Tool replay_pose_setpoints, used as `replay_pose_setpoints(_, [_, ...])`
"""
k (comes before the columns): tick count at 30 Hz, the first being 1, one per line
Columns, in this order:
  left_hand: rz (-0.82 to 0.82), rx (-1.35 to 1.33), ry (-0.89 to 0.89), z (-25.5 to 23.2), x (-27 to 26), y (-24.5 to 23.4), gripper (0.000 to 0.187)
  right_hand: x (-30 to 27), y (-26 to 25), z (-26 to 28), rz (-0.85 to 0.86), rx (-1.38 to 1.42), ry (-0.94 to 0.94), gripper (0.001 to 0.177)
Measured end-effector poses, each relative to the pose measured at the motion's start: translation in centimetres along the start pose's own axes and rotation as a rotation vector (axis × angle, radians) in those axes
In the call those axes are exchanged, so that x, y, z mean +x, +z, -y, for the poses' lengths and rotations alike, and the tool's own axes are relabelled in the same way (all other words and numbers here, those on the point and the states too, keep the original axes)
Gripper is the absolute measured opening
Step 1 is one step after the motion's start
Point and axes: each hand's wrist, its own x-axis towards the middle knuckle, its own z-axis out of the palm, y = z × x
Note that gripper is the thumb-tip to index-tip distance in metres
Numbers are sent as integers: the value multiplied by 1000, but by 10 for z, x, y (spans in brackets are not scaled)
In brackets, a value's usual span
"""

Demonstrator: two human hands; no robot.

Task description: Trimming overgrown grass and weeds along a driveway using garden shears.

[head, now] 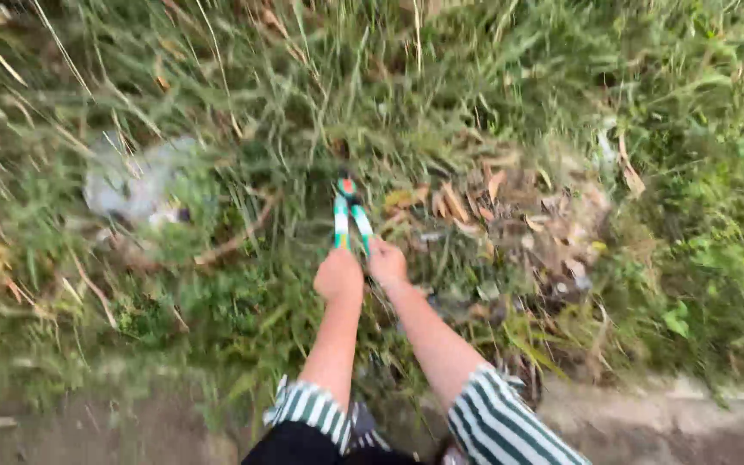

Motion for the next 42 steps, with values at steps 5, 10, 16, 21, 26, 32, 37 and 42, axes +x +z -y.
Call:
replay_pose_setpoints(5, [-76,-77,26,9,-25,-25,46,-25,-57,24,55,136,11,41])
replay_pose_setpoints(10, [147,-89,50,70,-69,-67,56,-80,-153,-57,285,402,172,43])
replay_pose_setpoints(16, [317,-32,-38,118,-120,-23,52,-145,-213,-101,437,193,402,34])
replay_pose_setpoints(21, [416,58,-122,114,-122,9,59,-139,-217,-99,505,92,446,33])
replay_pose_setpoints(26, [518,170,-38,81,-110,18,43,-87,-164,-110,555,61,555,28])
replay_pose_setpoints(32, [392,194,-142,40,-144,79,33,-87,-97,-160,464,-57,346,19])
replay_pose_setpoints(37, [517,160,-114,105,-104,19,56,-125,-196,-117,525,156,555,27])
replay_pose_setpoints(42, [541,157,173,176,-78,26,61,-146,-189,-124,469,172,534,34])
